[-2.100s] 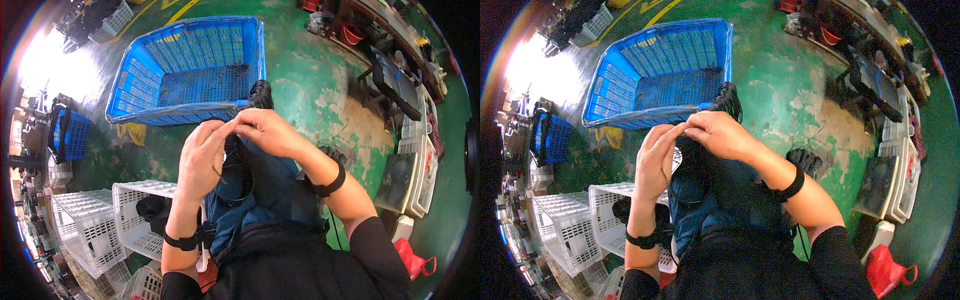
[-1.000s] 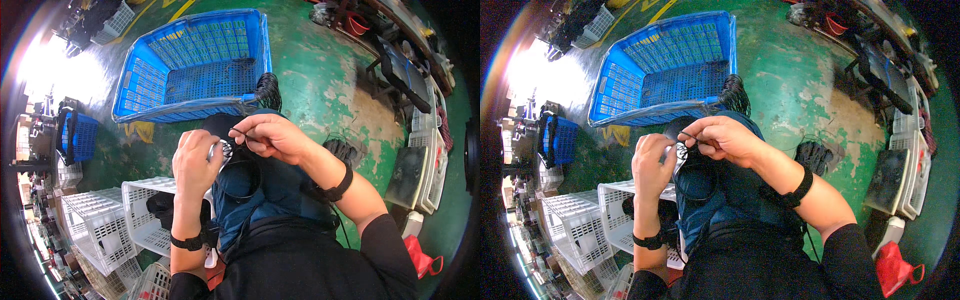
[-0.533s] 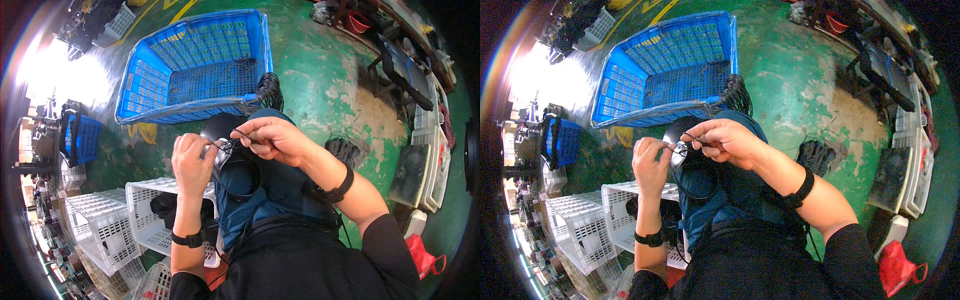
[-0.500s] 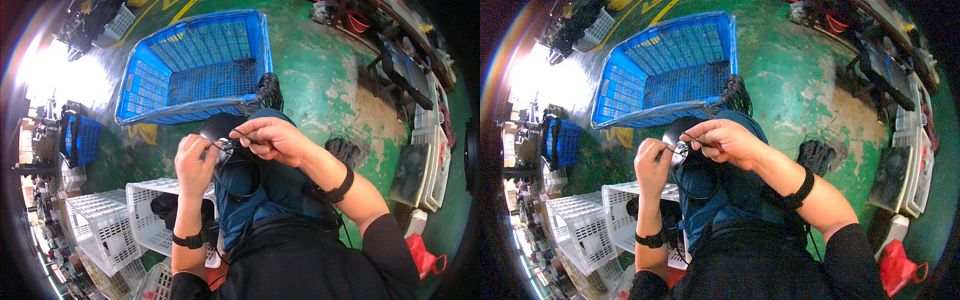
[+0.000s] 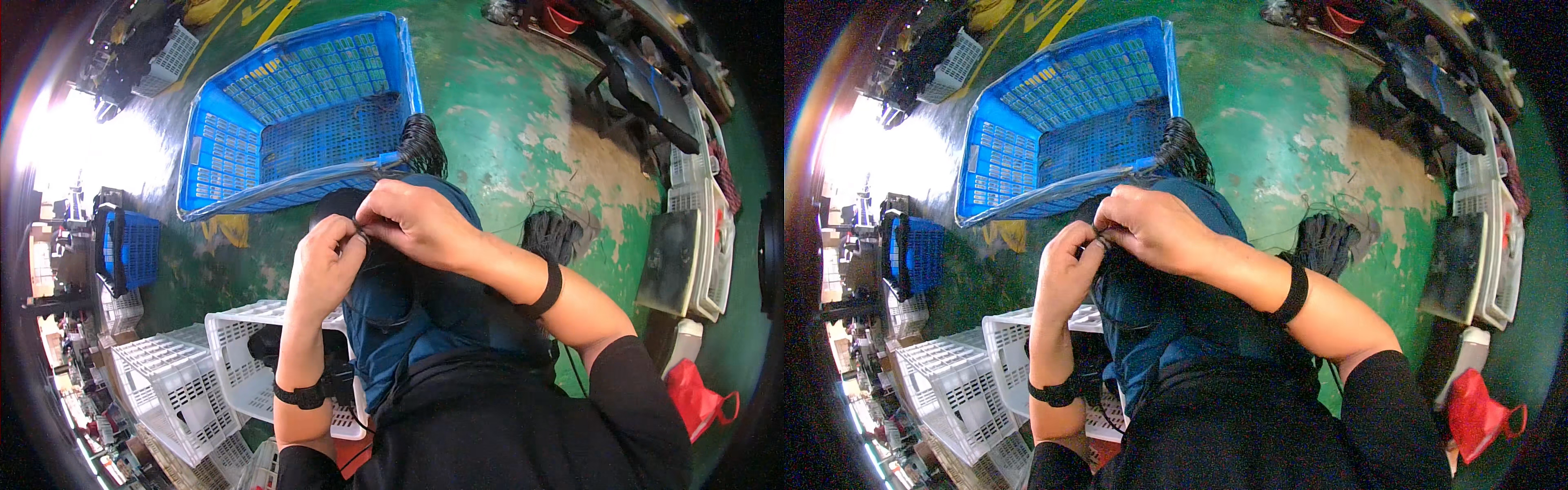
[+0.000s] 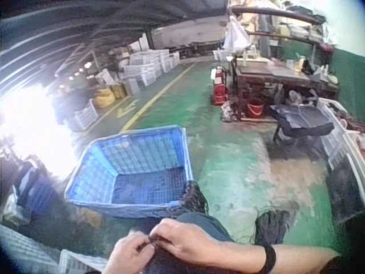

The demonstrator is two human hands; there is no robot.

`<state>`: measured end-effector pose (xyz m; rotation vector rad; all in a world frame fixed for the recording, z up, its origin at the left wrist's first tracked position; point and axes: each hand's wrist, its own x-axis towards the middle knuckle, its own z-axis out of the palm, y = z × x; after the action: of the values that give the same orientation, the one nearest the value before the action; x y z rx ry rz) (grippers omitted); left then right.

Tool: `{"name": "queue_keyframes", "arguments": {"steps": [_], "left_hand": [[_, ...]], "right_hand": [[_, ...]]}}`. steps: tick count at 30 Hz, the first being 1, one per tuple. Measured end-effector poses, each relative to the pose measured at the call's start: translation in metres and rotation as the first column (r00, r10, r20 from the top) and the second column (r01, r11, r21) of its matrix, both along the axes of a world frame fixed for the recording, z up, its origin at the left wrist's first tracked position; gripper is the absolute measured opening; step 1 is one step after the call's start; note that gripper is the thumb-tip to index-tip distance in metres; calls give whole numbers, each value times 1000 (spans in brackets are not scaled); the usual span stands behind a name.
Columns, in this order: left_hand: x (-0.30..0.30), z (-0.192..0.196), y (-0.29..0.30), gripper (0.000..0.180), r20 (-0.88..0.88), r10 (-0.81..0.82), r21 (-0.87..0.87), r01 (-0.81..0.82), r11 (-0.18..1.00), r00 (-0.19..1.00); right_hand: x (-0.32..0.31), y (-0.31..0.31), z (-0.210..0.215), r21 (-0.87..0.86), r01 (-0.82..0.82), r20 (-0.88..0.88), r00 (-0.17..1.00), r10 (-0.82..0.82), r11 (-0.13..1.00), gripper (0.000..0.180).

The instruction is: Lacing black leather shoe uppers in a manufacturing facility.

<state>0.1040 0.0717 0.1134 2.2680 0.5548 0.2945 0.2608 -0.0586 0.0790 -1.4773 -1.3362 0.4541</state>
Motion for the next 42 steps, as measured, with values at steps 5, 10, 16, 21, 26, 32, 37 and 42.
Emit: {"name": "queue_keyframes", "arguments": {"steps": [5,10,16,21,26,32,37,42], "left_hand": [[5,-1,-1,7,86,-9,-16,10,1000,996],[2,2,6,12,-70,105,-439,-125,890,992],[0,3,9,15,-65,12,-676,-53,735,998],[0,-11,6,12,-84,38,-475,-74,877,996],[-8,-23,-2,10,-57,97,-273,-109,956,994],[-20,-16,-10,7,32,107,-166,-100,981,994],[-49,-18,-26,80,3,131,271,-127,954,991],[-83,-24,-23,77,-23,454,91,-451,888,891]], "right_hand": [[9,0,-2,-34,-37,86,996,40,999,16],[20,-12,-9,-252,-43,-334,942,-45,967,7],[25,-22,-9,-306,-323,-771,635,-35,896,13],[23,-18,-19,-406,-205,-541,839,-54,891,15],[19,-20,-29,-383,-132,-410,911,-41,914,18],[13,-25,-18,-333,-120,-390,921,-21,935,29],[-5,-36,-8,-258,67,200,980,-14,964,69],[3,-39,-8,-475,59,34,998,-49,878,53]]}}
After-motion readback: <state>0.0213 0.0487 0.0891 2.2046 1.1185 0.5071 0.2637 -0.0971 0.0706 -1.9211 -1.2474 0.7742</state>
